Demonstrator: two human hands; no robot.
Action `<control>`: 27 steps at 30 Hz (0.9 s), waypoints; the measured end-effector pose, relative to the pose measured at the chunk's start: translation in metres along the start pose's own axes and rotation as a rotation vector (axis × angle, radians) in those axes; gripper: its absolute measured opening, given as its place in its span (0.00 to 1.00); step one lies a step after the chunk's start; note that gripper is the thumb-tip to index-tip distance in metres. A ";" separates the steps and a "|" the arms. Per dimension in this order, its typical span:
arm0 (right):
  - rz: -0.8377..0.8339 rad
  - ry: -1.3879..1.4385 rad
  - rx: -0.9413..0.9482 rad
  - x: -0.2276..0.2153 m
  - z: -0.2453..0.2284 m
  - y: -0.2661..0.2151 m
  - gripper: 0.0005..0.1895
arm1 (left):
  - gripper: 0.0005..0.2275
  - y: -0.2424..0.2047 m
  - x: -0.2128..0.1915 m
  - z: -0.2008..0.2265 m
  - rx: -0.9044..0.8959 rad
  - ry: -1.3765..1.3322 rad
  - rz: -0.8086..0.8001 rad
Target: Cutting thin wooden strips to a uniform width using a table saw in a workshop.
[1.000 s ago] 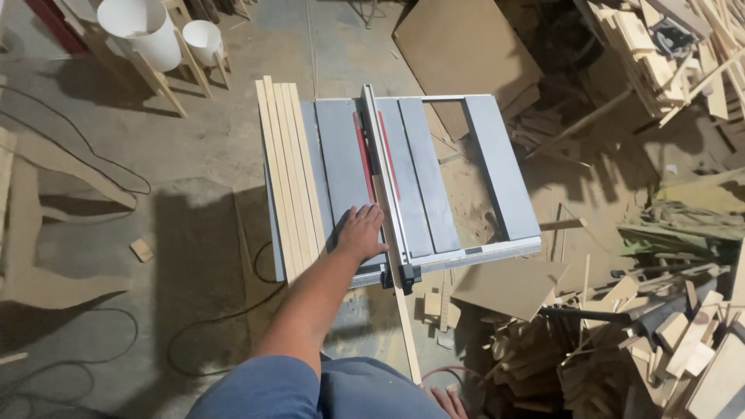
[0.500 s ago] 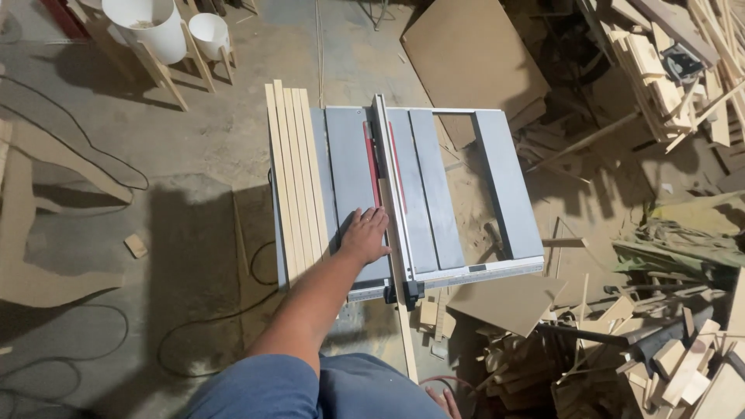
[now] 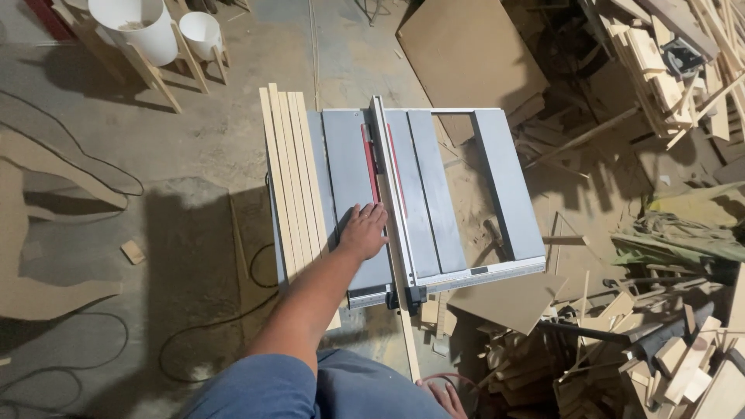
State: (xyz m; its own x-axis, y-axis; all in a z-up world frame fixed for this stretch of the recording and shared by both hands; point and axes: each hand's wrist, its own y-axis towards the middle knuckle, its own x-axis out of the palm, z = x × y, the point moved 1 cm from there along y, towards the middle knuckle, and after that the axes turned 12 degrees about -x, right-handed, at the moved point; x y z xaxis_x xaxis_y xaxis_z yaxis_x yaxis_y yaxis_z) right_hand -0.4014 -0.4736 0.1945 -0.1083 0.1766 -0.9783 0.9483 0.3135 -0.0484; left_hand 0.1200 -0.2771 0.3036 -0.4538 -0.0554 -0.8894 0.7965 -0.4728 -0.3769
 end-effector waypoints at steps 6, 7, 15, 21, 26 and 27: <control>-0.409 0.072 0.061 -0.091 -0.023 0.090 0.40 | 0.31 0.033 0.032 -0.010 0.049 -0.007 0.121; -0.608 0.162 0.176 -0.109 -0.028 0.103 0.45 | 0.30 0.037 0.035 -0.011 0.055 -0.008 0.142; -0.237 -0.232 -0.275 -0.080 -0.002 0.094 0.41 | 0.32 0.032 0.004 -0.010 0.017 -0.014 0.065; 0.019 -0.594 -0.433 -0.064 0.013 0.096 0.41 | 0.40 0.030 -0.014 -0.009 -0.015 -0.006 0.010; -0.006 -0.644 -0.443 -0.075 0.009 0.107 0.46 | 0.40 0.041 -0.011 -0.013 -0.015 -0.032 0.040; -0.013 -0.647 -0.439 -0.079 0.006 0.110 0.49 | 0.40 0.044 -0.009 -0.013 -0.016 -0.037 0.060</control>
State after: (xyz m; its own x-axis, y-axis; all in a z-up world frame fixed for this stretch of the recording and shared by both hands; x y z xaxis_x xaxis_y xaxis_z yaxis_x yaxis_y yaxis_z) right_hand -0.2867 -0.4587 0.2653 0.2047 -0.3668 -0.9075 0.7290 0.6758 -0.1088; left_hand 0.1643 -0.2854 0.2917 -0.4192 -0.1155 -0.9005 0.8288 -0.4536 -0.3276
